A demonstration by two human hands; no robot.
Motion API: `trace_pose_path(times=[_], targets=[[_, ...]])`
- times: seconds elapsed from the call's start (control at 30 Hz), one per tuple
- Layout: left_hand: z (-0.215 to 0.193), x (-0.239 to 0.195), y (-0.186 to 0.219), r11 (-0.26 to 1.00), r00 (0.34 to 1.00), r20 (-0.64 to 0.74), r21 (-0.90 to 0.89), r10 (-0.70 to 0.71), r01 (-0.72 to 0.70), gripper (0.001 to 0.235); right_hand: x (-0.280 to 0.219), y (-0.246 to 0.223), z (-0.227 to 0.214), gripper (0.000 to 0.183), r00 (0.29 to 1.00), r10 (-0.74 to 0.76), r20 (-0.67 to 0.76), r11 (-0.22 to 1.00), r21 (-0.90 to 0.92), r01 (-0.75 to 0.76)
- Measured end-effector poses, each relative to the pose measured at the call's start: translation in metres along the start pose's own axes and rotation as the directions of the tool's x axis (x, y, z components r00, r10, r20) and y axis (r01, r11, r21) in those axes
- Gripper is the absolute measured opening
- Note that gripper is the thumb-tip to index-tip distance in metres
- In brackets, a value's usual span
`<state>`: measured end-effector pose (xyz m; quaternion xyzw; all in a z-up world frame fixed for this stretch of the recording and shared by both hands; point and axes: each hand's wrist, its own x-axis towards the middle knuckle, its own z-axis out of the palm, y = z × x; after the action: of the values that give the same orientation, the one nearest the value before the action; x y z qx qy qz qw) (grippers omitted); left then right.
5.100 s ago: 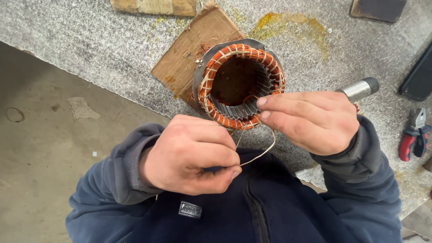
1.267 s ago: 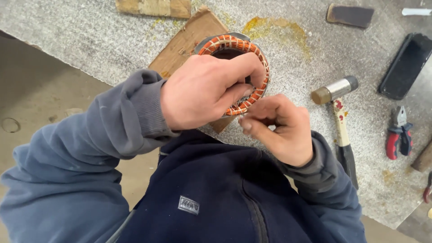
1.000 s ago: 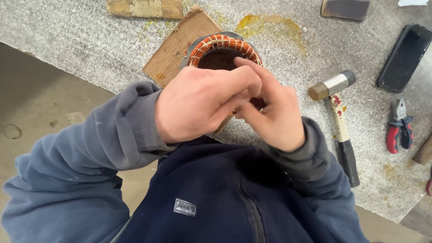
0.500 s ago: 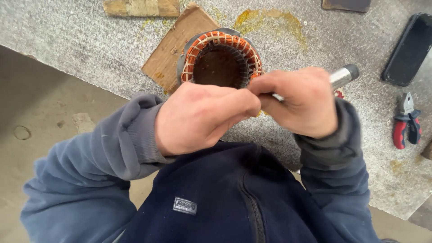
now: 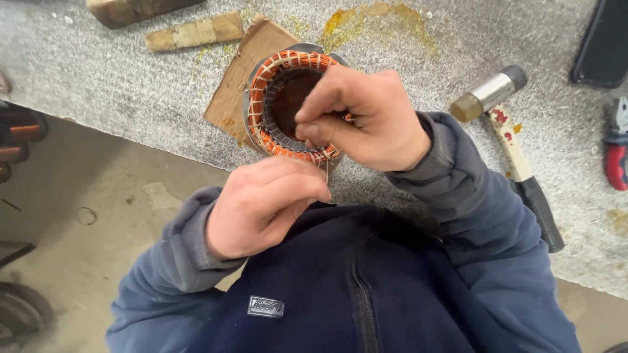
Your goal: Repairing an electric motor by winding wires into the stator slots and seating them with a mallet.
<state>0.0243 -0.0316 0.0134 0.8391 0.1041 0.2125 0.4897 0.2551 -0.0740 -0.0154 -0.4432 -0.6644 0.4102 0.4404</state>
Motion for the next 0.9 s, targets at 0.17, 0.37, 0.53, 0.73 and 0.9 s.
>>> trace_pose_path(times=[0.17, 0.37, 0.53, 0.73, 0.9], targets=[[0.013, -0.004, -0.003, 0.998, 0.998, -0.057, 0.054, -0.009, 0.012, 0.028, -0.031, 0.006, 0.01, 0.013, 0.976, 0.137, -0.171, 0.862, 0.506, -0.032], [0.019, 0.003, 0.002, 0.919, 0.993, 0.092, 0.38, 0.075, -0.105, 0.026, 0.019, -0.036, 0.006, 0.014, 0.973, -0.138, -0.187, 0.988, 0.048, 0.149], [0.026, -0.003, -0.001, 0.863, 0.994, 0.047, 0.494, 0.098, -0.108, 0.025, 0.029, -0.025, 0.006, 0.011, 0.982, -0.053, -0.18, 0.959, 0.266, 0.101], [0.03, -0.003, -0.004, 0.882, 0.994, -0.066, 0.47, 0.083, -0.042, 0.022, -0.022, -0.04, -0.015, 0.021, 0.939, 0.132, -0.318, 0.876, 0.48, 0.039], [0.025, 0.0, 0.0, 0.969, 0.963, -0.227, 0.162, -0.146, 0.186, 0.019, -0.095, -0.035, -0.015, 0.031, 0.893, 0.258, -0.368, 0.852, 0.523, -0.03]])
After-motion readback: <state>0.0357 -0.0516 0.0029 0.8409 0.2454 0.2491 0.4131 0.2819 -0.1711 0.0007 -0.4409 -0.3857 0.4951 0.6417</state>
